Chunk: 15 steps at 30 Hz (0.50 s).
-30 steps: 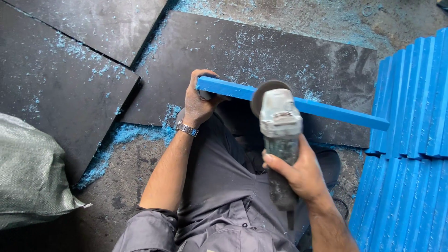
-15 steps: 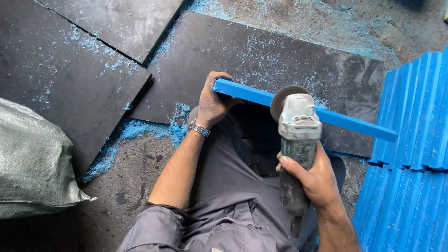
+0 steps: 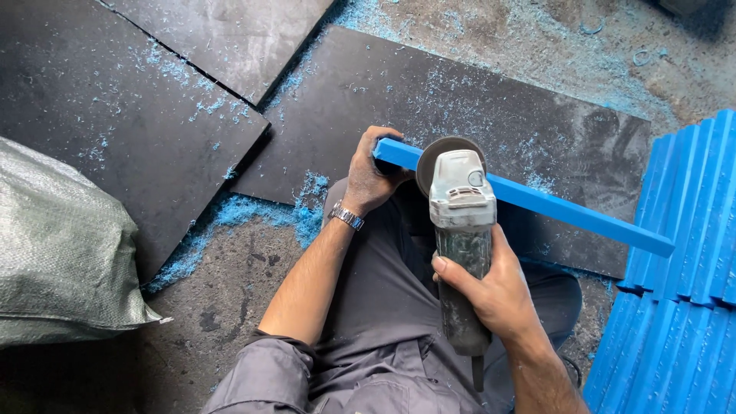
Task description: The recorder uses an angle grinder to smooth the edges of blue plastic plates.
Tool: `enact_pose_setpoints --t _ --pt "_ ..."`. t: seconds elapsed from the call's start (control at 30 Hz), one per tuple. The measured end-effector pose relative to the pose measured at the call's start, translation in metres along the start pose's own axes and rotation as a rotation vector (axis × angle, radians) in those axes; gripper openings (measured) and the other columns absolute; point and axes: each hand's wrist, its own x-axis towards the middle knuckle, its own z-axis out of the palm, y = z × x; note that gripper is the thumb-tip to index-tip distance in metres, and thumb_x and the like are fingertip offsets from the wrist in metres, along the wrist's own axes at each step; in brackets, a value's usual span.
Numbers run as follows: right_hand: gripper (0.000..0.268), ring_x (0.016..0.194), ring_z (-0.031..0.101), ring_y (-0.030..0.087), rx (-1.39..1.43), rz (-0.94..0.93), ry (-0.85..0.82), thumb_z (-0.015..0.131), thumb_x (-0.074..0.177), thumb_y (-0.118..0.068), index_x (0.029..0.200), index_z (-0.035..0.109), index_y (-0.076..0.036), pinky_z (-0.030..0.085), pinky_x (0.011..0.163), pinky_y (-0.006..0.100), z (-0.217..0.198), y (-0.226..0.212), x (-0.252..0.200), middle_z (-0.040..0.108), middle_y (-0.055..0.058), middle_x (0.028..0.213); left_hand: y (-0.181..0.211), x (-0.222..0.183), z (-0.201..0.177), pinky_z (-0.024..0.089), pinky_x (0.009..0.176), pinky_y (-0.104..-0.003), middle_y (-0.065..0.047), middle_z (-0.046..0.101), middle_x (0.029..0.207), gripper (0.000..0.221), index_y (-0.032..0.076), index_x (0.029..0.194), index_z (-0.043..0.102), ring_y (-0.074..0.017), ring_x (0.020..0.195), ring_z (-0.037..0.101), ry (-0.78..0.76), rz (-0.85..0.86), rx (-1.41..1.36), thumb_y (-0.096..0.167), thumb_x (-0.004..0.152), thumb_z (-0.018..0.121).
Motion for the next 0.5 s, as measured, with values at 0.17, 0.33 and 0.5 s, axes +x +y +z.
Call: enact_pose_setpoints --t 0.17,0.33,0.5 --pt "0.062 0.093 0.068 0.014 -0.164 -0.135 -0.047 0.083 0.076 -0.026 0.126 0.056 -0.001 0.057 0.083 0.031 0.019 -0.020 0.012 0.071 0.008 0.104 -0.001 -0.004 0.002 0.055 0.098 -0.038 -0.006 0.065 0.121 0.059 0.012 0.124 0.055 -0.0244 0.116 0.067 0.030 0.028 0.005 0.012 0.078 0.091" --pt "0.063 0.098 0.067 0.014 -0.269 -0.197 -0.056 0.085 0.076 -0.026 0.127 0.056 -0.001 0.055 0.087 0.031 0.021 -0.018 0.007 0.071 0.008 0.107 -0.003 -0.005 0.002 0.056 0.098 -0.038 -0.006 0.065 0.120 0.058 0.012 0.125 0.056 -0.0250 0.114 0.068 0.012 -0.008 -0.062 0.012 0.078 0.090" --pt "0.062 0.083 0.070 0.019 -0.020 0.053 -0.006 0.084 0.073 -0.026 0.124 0.057 -0.003 0.058 0.075 0.035 0.018 -0.016 0.000 0.071 0.010 0.096 0.002 -0.002 0.000 0.056 0.096 -0.036 -0.006 0.065 0.121 0.058 0.012 0.126 0.054 -0.0240 0.114 0.068 0.004 -0.025 -0.025 0.012 0.079 0.088"
